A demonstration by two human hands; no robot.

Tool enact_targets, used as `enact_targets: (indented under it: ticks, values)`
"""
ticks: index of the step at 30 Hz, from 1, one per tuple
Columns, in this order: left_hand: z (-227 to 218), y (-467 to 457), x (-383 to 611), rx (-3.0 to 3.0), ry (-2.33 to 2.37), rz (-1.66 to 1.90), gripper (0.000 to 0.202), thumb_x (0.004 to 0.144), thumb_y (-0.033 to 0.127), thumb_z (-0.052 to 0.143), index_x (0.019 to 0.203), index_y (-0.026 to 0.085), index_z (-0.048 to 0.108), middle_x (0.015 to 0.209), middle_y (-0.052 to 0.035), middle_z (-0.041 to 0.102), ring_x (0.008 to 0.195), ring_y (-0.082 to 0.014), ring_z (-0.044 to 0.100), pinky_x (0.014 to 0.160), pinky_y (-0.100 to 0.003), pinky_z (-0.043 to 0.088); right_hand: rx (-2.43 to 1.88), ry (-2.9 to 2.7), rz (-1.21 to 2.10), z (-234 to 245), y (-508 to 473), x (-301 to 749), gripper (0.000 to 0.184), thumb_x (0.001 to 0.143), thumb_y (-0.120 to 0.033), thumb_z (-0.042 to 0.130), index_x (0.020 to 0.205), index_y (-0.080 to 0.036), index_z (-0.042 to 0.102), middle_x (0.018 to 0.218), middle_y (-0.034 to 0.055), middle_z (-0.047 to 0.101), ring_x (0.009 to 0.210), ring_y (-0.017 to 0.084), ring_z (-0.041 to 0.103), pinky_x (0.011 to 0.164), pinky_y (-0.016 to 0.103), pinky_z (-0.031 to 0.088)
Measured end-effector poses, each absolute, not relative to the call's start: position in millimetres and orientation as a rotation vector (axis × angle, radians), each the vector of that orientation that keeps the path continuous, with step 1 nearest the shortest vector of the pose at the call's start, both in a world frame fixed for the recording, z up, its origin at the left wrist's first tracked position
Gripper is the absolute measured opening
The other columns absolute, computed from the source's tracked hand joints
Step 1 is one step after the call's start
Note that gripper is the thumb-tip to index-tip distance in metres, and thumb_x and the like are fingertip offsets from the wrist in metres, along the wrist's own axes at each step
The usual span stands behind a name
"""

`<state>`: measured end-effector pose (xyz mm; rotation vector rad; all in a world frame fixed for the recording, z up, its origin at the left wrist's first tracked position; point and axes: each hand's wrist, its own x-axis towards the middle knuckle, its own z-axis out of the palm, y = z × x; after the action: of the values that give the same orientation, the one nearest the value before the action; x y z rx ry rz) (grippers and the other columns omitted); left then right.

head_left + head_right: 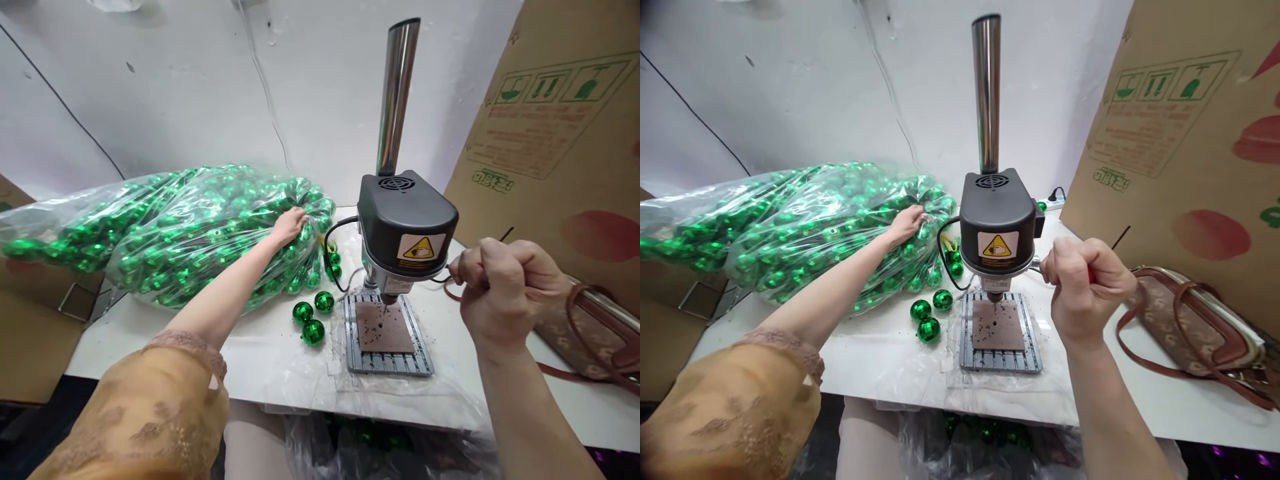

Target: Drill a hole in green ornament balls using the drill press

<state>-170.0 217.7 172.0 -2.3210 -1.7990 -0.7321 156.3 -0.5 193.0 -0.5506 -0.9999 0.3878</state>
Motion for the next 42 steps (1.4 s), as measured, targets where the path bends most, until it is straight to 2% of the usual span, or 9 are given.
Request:
enact_targets:
  ticks: [7, 11, 16, 20, 23, 25, 31, 37, 42]
  values:
    - [175, 214, -168, -2.207, -1.583, -0.631, 0.027, 0.103, 0.031, 0.043, 0.109, 0.023, 0.069, 0.150, -0.0070, 0.056, 0.151, -0.0322, 0.034, 0.122, -0.053, 0.027, -0.546, -1.018, 0.362, 191, 0, 157, 0.040, 0.081, -0.021, 0.068, 0.054, -0.020, 0.039, 0.043, -0.0096, 0.037, 0.038, 0.006, 0.039, 0.041, 0.026, 0.034]
    - [180, 214, -168, -2.258, -1.585, -0.407, 0.031, 0.107, 0.033, 0.037, 0.115, 0.020, 0.065, 0.118, -0.0094, 0.074, 0.125, -0.0273, 0.062, 0.125, -0.053, 0.022, -0.551, -1.015, 0.359, 192, 0, 156, 0.039, 0.081, -0.020, 0.067, 0.054, -0.020, 0.038, 0.043, -0.0095, 0.038, 0.039, 0.006, 0.039, 0.042, 0.026, 0.034]
    - [187, 213, -171, -2.126, -1.698, -0.304, 0.039, 0.110, 0.030, 0.034, 0.143, 0.020, 0.051, 0.103, -0.0099, 0.077, 0.108, -0.0249, 0.071, 0.118, -0.052, 0.033, -0.539, -1.030, 0.348, 192, 0, 156, 0.040, 0.081, -0.020, 0.066, 0.054, -0.020, 0.038, 0.042, -0.0095, 0.036, 0.038, 0.006, 0.038, 0.041, 0.026, 0.034]
    - [190, 213, -166, -2.240, -1.428, -0.109, 0.061, 0.101, 0.011, 0.038, 0.156, 0.039, 0.039, 0.140, -0.0108, 0.065, 0.135, -0.0312, 0.058, 0.117, -0.058, 0.036, -0.535, -1.018, 0.354, 190, 1, 157, 0.039, 0.081, -0.018, 0.067, 0.054, -0.020, 0.038, 0.043, -0.0095, 0.037, 0.039, 0.006, 0.039, 0.041, 0.027, 0.034]
    - [192, 217, -155, -2.406, -0.996, 0.051, 0.066, 0.094, 0.005, 0.043, 0.148, 0.043, 0.050, 0.166, -0.0014, 0.039, 0.157, -0.0307, 0.030, 0.126, -0.064, 0.021, -0.523, -1.026, 0.362, 189, 2, 158, 0.038, 0.080, -0.017, 0.067, 0.054, -0.020, 0.039, 0.043, -0.0095, 0.037, 0.038, 0.006, 0.039, 0.041, 0.027, 0.034]
    - [193, 221, -146, -2.488, -0.845, 0.172, 0.062, 0.091, 0.005, 0.047, 0.140, 0.042, 0.059, 0.166, 0.0035, 0.039, 0.159, -0.0277, 0.025, 0.129, -0.062, 0.016, -0.513, -1.029, 0.366, 189, 2, 158, 0.038, 0.080, -0.017, 0.067, 0.054, -0.020, 0.039, 0.043, -0.0095, 0.037, 0.038, 0.006, 0.038, 0.040, 0.027, 0.033]
    - [203, 233, -138, -2.287, -1.072, 0.286, 0.043, 0.087, 0.009, 0.050, 0.121, 0.022, 0.072, 0.133, -0.0103, 0.069, 0.153, -0.0333, 0.036, 0.128, -0.061, 0.013, -0.512, -1.046, 0.352, 190, 2, 160, 0.039, 0.081, -0.017, 0.067, 0.054, -0.020, 0.039, 0.043, -0.0094, 0.037, 0.038, 0.006, 0.039, 0.041, 0.027, 0.034]
    - [203, 231, -158, -2.228, -1.569, 0.378, 0.046, 0.101, 0.031, 0.035, 0.109, 0.012, 0.076, 0.120, -0.0175, 0.074, 0.119, -0.0356, 0.066, 0.119, -0.064, 0.025, -0.505, -1.072, 0.375, 189, 1, 161, 0.039, 0.082, -0.018, 0.068, 0.055, -0.020, 0.040, 0.044, -0.0087, 0.038, 0.040, 0.007, 0.041, 0.041, 0.026, 0.034]
    - [183, 224, -144, -2.220, -1.661, 0.323, 0.061, 0.101, 0.050, 0.041, 0.147, 0.013, 0.054, 0.123, -0.0211, 0.072, 0.127, -0.0420, 0.060, 0.118, -0.071, 0.018, -0.484, -1.065, 0.369, 189, 2, 159, 0.039, 0.083, -0.018, 0.067, 0.055, -0.020, 0.041, 0.043, -0.0088, 0.038, 0.039, 0.007, 0.040, 0.041, 0.026, 0.034]
